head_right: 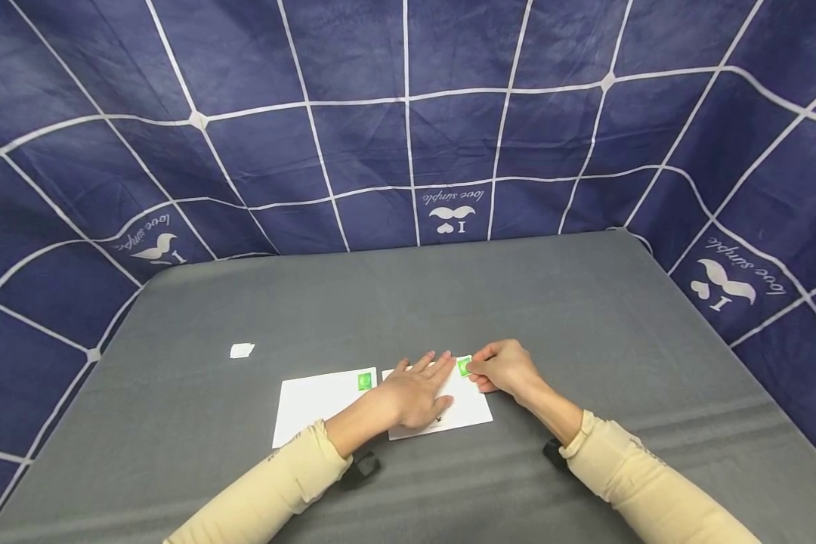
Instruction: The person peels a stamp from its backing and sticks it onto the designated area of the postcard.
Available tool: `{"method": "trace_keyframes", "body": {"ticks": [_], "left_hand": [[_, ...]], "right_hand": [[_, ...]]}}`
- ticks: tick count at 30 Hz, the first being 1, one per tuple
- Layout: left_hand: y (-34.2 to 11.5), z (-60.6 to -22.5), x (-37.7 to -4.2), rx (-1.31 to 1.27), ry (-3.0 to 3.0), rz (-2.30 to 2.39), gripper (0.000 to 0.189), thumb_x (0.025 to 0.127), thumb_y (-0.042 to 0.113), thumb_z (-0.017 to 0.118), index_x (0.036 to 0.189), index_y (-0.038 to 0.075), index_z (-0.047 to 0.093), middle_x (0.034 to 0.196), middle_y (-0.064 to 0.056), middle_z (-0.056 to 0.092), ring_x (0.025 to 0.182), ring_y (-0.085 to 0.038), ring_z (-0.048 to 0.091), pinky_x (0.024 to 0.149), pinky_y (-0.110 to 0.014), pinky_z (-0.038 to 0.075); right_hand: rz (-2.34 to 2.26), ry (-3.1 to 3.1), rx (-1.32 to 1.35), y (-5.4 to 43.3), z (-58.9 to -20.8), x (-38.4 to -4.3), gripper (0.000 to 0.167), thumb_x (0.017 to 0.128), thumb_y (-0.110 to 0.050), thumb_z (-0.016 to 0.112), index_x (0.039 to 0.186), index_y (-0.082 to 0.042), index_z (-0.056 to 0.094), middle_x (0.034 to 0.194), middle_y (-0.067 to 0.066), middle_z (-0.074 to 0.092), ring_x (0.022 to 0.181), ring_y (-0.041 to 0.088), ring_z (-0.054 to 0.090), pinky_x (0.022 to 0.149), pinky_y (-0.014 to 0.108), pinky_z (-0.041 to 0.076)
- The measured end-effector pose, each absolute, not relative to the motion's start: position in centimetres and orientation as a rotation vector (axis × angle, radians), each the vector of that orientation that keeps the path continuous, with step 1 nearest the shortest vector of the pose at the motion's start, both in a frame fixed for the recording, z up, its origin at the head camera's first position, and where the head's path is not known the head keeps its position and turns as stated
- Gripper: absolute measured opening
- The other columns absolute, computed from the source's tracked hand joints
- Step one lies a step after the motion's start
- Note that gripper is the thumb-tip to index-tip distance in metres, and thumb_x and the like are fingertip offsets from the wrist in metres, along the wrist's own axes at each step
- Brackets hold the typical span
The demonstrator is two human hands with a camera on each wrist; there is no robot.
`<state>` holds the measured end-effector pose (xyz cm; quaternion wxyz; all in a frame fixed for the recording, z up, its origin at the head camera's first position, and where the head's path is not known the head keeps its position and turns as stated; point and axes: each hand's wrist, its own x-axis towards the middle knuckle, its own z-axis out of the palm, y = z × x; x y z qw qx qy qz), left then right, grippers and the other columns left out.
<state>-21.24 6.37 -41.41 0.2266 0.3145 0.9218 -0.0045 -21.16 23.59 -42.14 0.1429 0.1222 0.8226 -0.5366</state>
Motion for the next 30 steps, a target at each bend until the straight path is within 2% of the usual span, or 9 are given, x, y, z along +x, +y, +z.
{"method": "trace_keyframes", "body": {"ticks": [14, 30], "left_hand": [[6.42, -41.22, -21.09, 0.883, 2.561, -0.095, 0.071, 0.095, 0.062, 0.036, 0.154, 0.026, 0.018, 0.158, 0.01, 0.01, 0.143, -0.012, 0.009, 0.112, -0.044, 0.018], [6.43, -41.37, -21.05, 0.875, 2.567, -0.108, 0.074, 0.093, 0.064, 0.038, 0.154, 0.029, 0.016, 0.158, 0.01, 0.009, 0.143, -0.013, 0.009, 0.111, -0.045, 0.019]], "right_hand": [[-1.532, 2.37, 0.363, 23.71, -42.18, -21.38, 0.014, 0.089, -0.001, 0.064, 0.096, 0.01, 0.059, 0.07, 0.008, 0.065, 0.058, 0.01, 0.062, 0.056, 0.025, 0.054], [-1.539, 2.304, 0.357, 23.72, -42.02, -21.68, 0.014, 0.088, 0.001, 0.064, 0.096, 0.012, 0.059, 0.068, 0.006, 0.064, 0.056, 0.008, 0.061, 0.054, 0.024, 0.054]]}}
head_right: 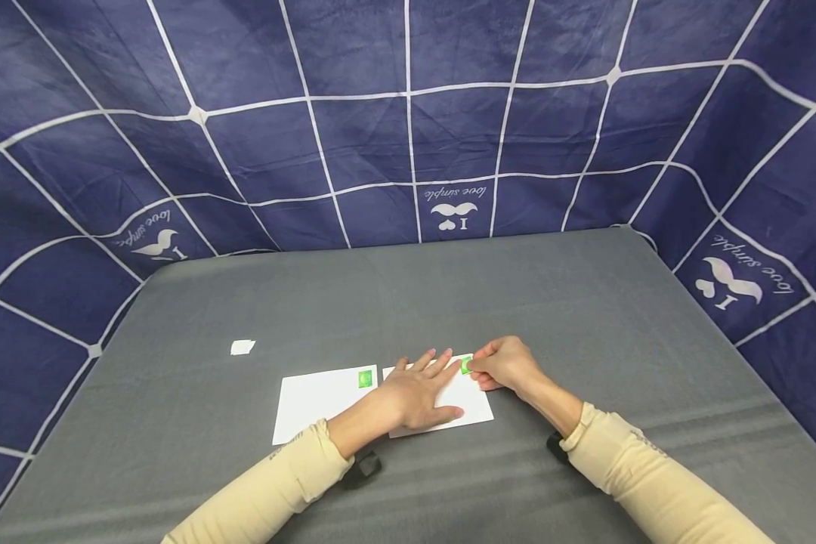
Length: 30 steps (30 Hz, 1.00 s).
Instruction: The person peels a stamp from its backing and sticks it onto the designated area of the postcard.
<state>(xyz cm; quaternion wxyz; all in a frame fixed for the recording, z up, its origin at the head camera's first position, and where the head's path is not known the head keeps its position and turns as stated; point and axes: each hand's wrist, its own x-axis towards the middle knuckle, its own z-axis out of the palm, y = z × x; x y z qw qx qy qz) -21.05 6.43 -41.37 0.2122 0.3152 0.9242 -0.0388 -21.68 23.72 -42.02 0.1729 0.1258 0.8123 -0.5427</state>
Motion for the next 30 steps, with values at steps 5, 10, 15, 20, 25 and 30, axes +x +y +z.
{"method": "trace_keyframes", "body": {"ticks": [5, 10, 15, 20, 25, 30], "left_hand": [[6.45, -41.35, -20.9, 0.872, 2.577, -0.101, 0.074, 0.093, 0.064, 0.04, 0.154, 0.029, 0.017, 0.158, 0.009, 0.01, 0.143, -0.013, 0.01, 0.111, -0.045, 0.019], [6.48, -41.45, -20.85, 0.869, 2.583, -0.1, 0.073, 0.093, 0.064, 0.04, 0.153, 0.03, 0.017, 0.158, 0.009, 0.01, 0.143, -0.013, 0.01, 0.111, -0.045, 0.02], [6.51, -41.49, -20.86, 0.869, 2.587, -0.099, 0.074, 0.092, 0.064, 0.041, 0.153, 0.03, 0.018, 0.158, 0.009, 0.01, 0.143, -0.013, 0.01, 0.111, -0.045, 0.02], [6.49, -41.51, -20.9, 0.864, 2.587, -0.09, 0.073, 0.092, 0.064, 0.041, 0.153, 0.03, 0.019, 0.158, 0.009, 0.01, 0.143, -0.013, 0.01, 0.111, -0.045, 0.02], [6.6, -41.46, -20.9, 0.865, 2.591, -0.115, 0.073, 0.092, 0.065, 0.041, 0.153, 0.03, 0.02, 0.158, 0.009, 0.01, 0.143, -0.013, 0.011, 0.11, -0.045, 0.021], [6.79, -41.41, -20.85, 0.864, 2.596, -0.161, 0.074, 0.091, 0.066, 0.04, 0.153, 0.03, 0.02, 0.158, 0.009, 0.011, 0.143, -0.013, 0.011, 0.11, -0.044, 0.023]], "right_hand": [[-1.546, 2.302, 0.355, 23.69, -42.07, -21.56, 0.015, 0.089, 0.0, 0.064, 0.097, 0.011, 0.058, 0.069, 0.006, 0.064, 0.056, 0.009, 0.061, 0.055, 0.024, 0.054], [-1.542, 2.303, 0.351, 23.67, -42.12, -21.5, 0.016, 0.089, -0.001, 0.064, 0.097, 0.011, 0.058, 0.07, 0.007, 0.064, 0.057, 0.009, 0.061, 0.056, 0.025, 0.054], [-1.537, 2.319, 0.351, 23.71, -42.21, -21.54, 0.016, 0.089, -0.001, 0.064, 0.097, 0.011, 0.058, 0.07, 0.007, 0.064, 0.058, 0.009, 0.061, 0.056, 0.025, 0.054], [-1.529, 2.325, 0.353, 23.65, -42.13, -21.62, 0.015, 0.089, -0.002, 0.064, 0.096, 0.01, 0.058, 0.07, 0.007, 0.064, 0.057, 0.009, 0.061, 0.056, 0.025, 0.054], [-1.515, 2.338, 0.335, 23.66, -42.07, -21.52, 0.015, 0.089, -0.002, 0.064, 0.096, 0.01, 0.058, 0.07, 0.008, 0.063, 0.057, 0.01, 0.061, 0.055, 0.025, 0.054], [-1.501, 2.352, 0.345, 23.71, -42.19, -21.6, 0.014, 0.089, -0.002, 0.064, 0.094, 0.009, 0.059, 0.069, 0.007, 0.063, 0.056, 0.009, 0.062, 0.055, 0.026, 0.054]]}}
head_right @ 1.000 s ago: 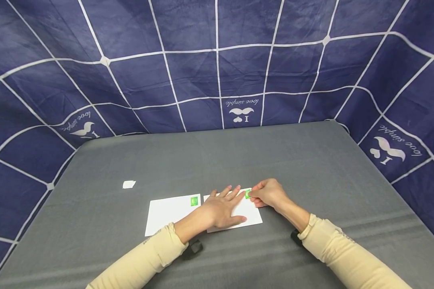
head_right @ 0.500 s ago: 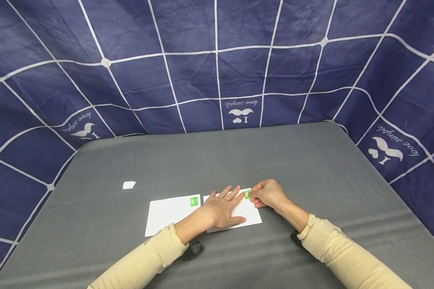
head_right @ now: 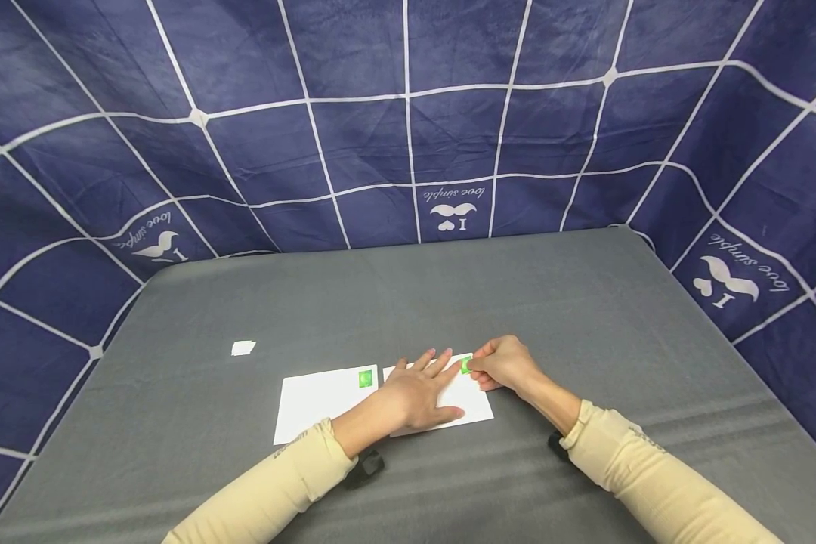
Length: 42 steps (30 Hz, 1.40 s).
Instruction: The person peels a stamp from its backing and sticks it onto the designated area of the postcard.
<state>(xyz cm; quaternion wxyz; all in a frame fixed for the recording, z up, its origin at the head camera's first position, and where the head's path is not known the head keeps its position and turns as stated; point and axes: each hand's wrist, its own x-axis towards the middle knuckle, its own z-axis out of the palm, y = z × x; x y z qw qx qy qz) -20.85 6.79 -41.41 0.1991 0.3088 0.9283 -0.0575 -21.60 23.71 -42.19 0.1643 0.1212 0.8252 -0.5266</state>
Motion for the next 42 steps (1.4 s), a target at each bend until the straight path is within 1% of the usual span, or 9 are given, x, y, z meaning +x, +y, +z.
{"method": "trace_keyframes", "body": {"ticks": [6, 24, 30, 42], "left_hand": [[6.91, -41.44, -20.78, 0.865, 2.601, -0.204, 0.074, 0.091, 0.067, 0.039, 0.153, 0.031, 0.019, 0.158, 0.01, 0.01, 0.143, -0.012, 0.011, 0.11, -0.043, 0.024], [6.75, -41.28, -20.48, 0.867, 2.613, -0.158, 0.075, 0.091, 0.067, 0.041, 0.153, 0.031, 0.02, 0.158, 0.009, 0.011, 0.143, -0.012, 0.012, 0.109, -0.044, 0.024], [6.74, -41.49, -20.56, 0.869, 2.615, -0.188, 0.074, 0.091, 0.068, 0.039, 0.153, 0.032, 0.018, 0.158, 0.01, 0.01, 0.143, -0.012, 0.011, 0.109, -0.044, 0.024], [6.67, -41.71, -20.45, 0.879, 2.63, -0.201, 0.074, 0.091, 0.068, 0.039, 0.153, 0.033, 0.018, 0.158, 0.01, 0.011, 0.143, -0.011, 0.012, 0.109, -0.043, 0.025]], "right_hand": [[-1.491, 2.374, 0.315, 23.84, -42.25, -21.52, 0.013, 0.089, -0.002, 0.064, 0.093, 0.008, 0.059, 0.067, 0.007, 0.063, 0.054, 0.01, 0.061, 0.053, 0.026, 0.054], [-1.46, 2.415, 0.285, 23.94, -42.31, -21.35, 0.011, 0.088, -0.003, 0.064, 0.092, 0.007, 0.06, 0.068, 0.007, 0.063, 0.055, 0.011, 0.06, 0.052, 0.025, 0.053], [-1.404, 2.447, 0.28, 23.69, -42.09, -21.23, 0.011, 0.088, -0.004, 0.065, 0.091, 0.006, 0.061, 0.068, 0.008, 0.062, 0.054, 0.011, 0.059, 0.051, 0.026, 0.053], [-1.433, 2.423, 0.278, 23.89, -42.2, -21.28, 0.011, 0.087, -0.002, 0.066, 0.09, 0.007, 0.06, 0.066, 0.007, 0.063, 0.053, 0.01, 0.061, 0.051, 0.026, 0.053]]}}
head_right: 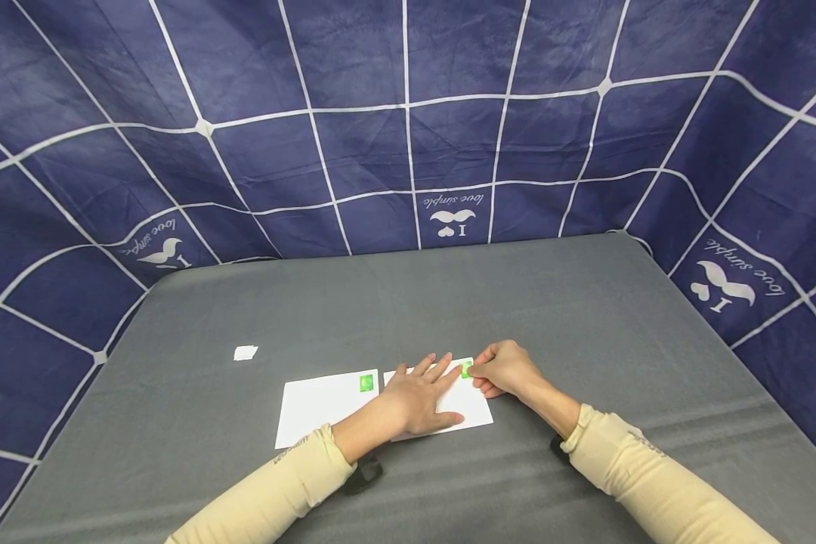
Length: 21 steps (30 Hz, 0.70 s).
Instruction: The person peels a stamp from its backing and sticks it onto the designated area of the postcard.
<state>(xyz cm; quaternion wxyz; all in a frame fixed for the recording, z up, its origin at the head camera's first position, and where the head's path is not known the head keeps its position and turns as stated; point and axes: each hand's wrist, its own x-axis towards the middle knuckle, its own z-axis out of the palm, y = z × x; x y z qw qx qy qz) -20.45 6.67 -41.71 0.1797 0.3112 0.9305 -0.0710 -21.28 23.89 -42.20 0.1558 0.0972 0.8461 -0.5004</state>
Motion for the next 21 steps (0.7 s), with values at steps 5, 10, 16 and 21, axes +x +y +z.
{"method": "trace_keyframes", "body": {"ticks": [5, 10, 16, 21], "left_hand": [[6.7, -41.81, -20.4, 0.883, 2.636, -0.187, 0.074, 0.091, 0.067, 0.039, 0.153, 0.033, 0.018, 0.158, 0.01, 0.011, 0.143, -0.012, 0.012, 0.109, -0.043, 0.025], [6.68, -41.87, -20.32, 0.888, 2.643, -0.168, 0.074, 0.091, 0.066, 0.04, 0.153, 0.032, 0.02, 0.158, 0.009, 0.011, 0.143, -0.012, 0.013, 0.109, -0.044, 0.025], [6.75, -41.88, -20.29, 0.9, 2.645, -0.164, 0.072, 0.092, 0.066, 0.04, 0.153, 0.033, 0.02, 0.158, 0.008, 0.012, 0.143, -0.013, 0.014, 0.109, -0.045, 0.025], [6.79, -42.02, -20.34, 0.909, 2.639, -0.157, 0.071, 0.092, 0.065, 0.04, 0.153, 0.034, 0.018, 0.158, 0.007, 0.011, 0.143, -0.014, 0.013, 0.109, -0.046, 0.024]], "right_hand": [[-1.482, 2.371, 0.289, 24.21, -42.33, -21.37, 0.011, 0.088, -0.003, 0.066, 0.089, 0.007, 0.061, 0.065, 0.007, 0.064, 0.052, 0.01, 0.062, 0.051, 0.026, 0.054], [-1.49, 2.357, 0.297, 24.32, -42.38, -21.41, 0.012, 0.088, -0.004, 0.066, 0.09, 0.007, 0.061, 0.065, 0.007, 0.064, 0.052, 0.011, 0.062, 0.051, 0.026, 0.054], [-1.487, 2.356, 0.296, 24.48, -42.47, -21.39, 0.012, 0.088, -0.003, 0.065, 0.092, 0.007, 0.061, 0.066, 0.007, 0.064, 0.053, 0.01, 0.062, 0.051, 0.026, 0.054], [-1.5, 2.347, 0.292, 24.64, -42.54, -21.37, 0.011, 0.087, -0.002, 0.066, 0.092, 0.007, 0.061, 0.066, 0.008, 0.063, 0.053, 0.011, 0.062, 0.051, 0.027, 0.054]]}}
